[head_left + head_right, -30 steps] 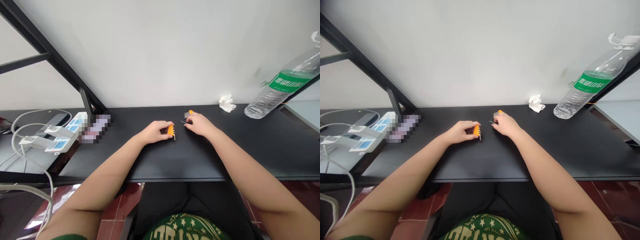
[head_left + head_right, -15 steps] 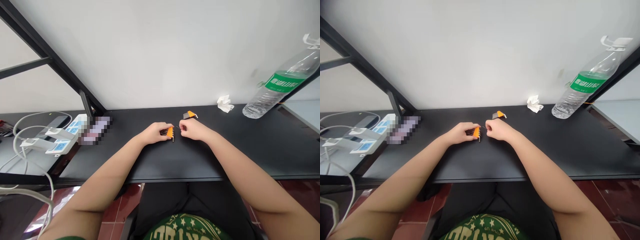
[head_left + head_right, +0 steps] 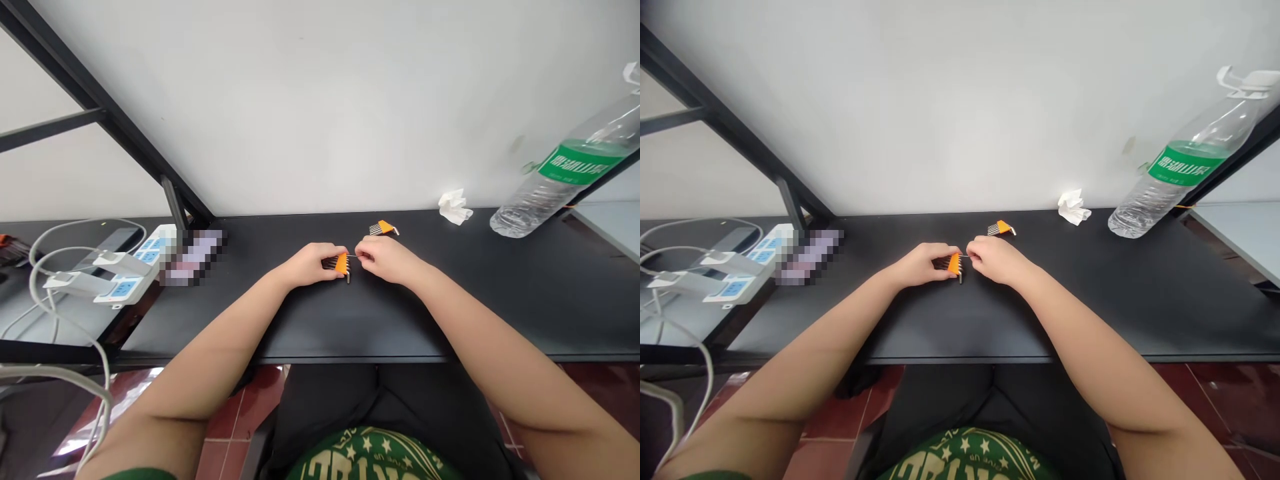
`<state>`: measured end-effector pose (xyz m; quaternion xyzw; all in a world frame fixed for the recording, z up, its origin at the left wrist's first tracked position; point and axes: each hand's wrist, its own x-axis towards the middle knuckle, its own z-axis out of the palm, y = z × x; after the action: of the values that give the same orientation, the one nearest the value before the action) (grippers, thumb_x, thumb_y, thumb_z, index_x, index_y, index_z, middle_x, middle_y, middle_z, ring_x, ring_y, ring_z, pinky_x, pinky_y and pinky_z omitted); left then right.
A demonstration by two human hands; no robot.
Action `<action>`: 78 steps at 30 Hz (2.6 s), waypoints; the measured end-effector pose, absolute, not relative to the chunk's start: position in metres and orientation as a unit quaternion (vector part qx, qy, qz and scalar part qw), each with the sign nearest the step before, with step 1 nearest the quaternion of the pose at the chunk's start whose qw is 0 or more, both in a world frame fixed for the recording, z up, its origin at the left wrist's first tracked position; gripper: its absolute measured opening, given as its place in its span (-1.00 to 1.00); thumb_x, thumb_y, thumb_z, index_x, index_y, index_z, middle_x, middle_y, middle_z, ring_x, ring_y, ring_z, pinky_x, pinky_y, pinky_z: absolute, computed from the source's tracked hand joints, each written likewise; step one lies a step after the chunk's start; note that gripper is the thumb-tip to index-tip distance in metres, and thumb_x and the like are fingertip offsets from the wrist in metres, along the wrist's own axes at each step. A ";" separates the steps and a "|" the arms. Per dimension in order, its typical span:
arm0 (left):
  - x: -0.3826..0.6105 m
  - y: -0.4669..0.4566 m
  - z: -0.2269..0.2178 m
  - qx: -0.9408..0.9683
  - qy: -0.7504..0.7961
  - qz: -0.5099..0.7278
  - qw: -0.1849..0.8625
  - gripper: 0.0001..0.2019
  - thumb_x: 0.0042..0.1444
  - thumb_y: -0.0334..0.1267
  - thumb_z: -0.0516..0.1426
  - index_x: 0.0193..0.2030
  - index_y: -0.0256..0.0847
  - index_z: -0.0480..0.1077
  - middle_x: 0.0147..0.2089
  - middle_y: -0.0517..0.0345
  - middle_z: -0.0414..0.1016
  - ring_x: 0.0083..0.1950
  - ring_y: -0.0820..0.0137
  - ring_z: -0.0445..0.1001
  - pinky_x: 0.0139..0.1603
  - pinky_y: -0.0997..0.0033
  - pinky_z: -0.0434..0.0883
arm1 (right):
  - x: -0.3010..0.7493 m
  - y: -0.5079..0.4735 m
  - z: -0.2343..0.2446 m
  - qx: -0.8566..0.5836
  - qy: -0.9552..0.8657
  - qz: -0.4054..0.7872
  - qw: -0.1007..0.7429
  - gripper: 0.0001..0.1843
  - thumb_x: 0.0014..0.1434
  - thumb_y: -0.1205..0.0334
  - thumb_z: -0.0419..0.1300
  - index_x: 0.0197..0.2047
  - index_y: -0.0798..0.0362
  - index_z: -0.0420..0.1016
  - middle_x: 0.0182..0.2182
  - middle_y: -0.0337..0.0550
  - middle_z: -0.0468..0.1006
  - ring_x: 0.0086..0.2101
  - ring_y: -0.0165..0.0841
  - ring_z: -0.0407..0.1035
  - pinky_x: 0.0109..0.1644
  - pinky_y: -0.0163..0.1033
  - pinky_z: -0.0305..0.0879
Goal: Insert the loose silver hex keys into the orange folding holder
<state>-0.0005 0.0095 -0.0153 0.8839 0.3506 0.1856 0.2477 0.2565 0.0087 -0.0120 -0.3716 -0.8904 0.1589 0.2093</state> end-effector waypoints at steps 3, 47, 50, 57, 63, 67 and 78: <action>-0.001 0.011 -0.017 0.889 0.341 0.183 0.244 -0.69 0.19 -0.14 0.30 0.06 -0.12 0.52 -0.23 0.17 0.47 -0.25 0.38 0.41 -0.16 0.39 0.37 | 0.253 0.004 -0.011 -0.364 -0.902 0.106 0.207 -0.77 0.35 0.45 0.10 -0.34 0.06 0.47 -0.29 -0.10 0.45 -0.40 -0.36 0.27 -0.29 -0.20 0.14; -0.008 0.015 -0.018 0.881 0.397 0.175 0.186 -0.41 0.13 -0.16 0.29 0.33 -0.14 0.45 -0.07 0.04 0.58 -0.06 0.24 0.52 0.01 0.27 0.46 | 0.245 0.014 -0.027 -0.293 -0.553 0.662 0.412 -0.68 -0.03 0.31 0.44 -0.21 0.02 0.45 -0.31 -0.30 0.40 -0.34 -0.44 0.32 -0.22 -0.23 0.30; -0.008 0.015 -0.017 0.893 0.382 0.164 0.173 -0.46 0.15 -0.23 0.25 0.31 -0.14 0.47 -0.11 0.06 0.56 -0.09 0.27 0.52 0.02 0.28 0.45 | 0.245 0.015 -0.027 -0.310 -0.564 0.644 0.413 -0.66 -0.04 0.26 0.46 -0.20 0.02 0.45 -0.33 -0.30 0.39 -0.33 -0.42 0.32 -0.21 -0.22 0.31; -0.009 0.018 -0.017 0.876 0.422 0.136 0.188 -0.61 0.17 -0.16 0.26 0.13 -0.13 0.49 0.01 0.10 0.59 -0.06 0.29 0.53 -0.02 0.32 0.43 | 0.270 0.037 -0.026 -0.508 -0.708 0.285 0.399 -0.79 0.13 0.16 0.32 -0.16 0.01 0.52 -0.11 -0.10 0.48 -0.18 -0.25 0.43 0.04 -0.03 0.40; -0.010 0.019 -0.019 0.883 0.408 0.141 0.184 -0.63 0.22 -0.16 0.22 0.16 -0.10 0.45 0.05 0.10 0.58 -0.07 0.29 0.54 -0.03 0.32 0.43 | 0.295 0.055 -0.031 -0.614 -0.731 0.153 0.257 -0.48 0.19 0.31 0.22 0.23 0.04 0.49 0.25 0.11 0.39 0.20 0.03 0.29 0.29 0.09 0.28; -0.011 0.022 -0.024 0.882 0.403 0.156 0.188 -0.68 0.23 -0.16 0.22 0.11 -0.10 0.46 0.03 0.09 0.57 -0.06 0.29 0.54 -0.04 0.31 0.44 | 0.291 0.052 -0.036 -0.599 -0.768 0.151 0.170 -0.44 0.20 0.38 0.19 0.28 0.02 0.48 0.29 0.10 0.36 0.22 0.08 0.25 0.28 0.11 0.28; -0.008 0.025 -0.026 0.893 0.422 0.135 0.082 -0.72 0.35 -0.14 0.10 0.13 -0.09 0.46 0.20 -0.01 0.49 0.19 0.15 0.46 0.18 0.10 0.39 | 0.262 0.031 -0.029 -0.546 -0.786 0.219 0.191 -0.65 0.22 0.42 0.20 0.06 -0.01 0.50 -0.07 -0.08 0.53 -0.11 -0.26 0.42 -0.05 -0.22 0.31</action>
<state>-0.0081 0.0250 -0.0263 0.8926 0.4223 0.1354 0.0817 0.2618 0.0312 -0.0287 -0.5457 -0.7860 0.2188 0.1910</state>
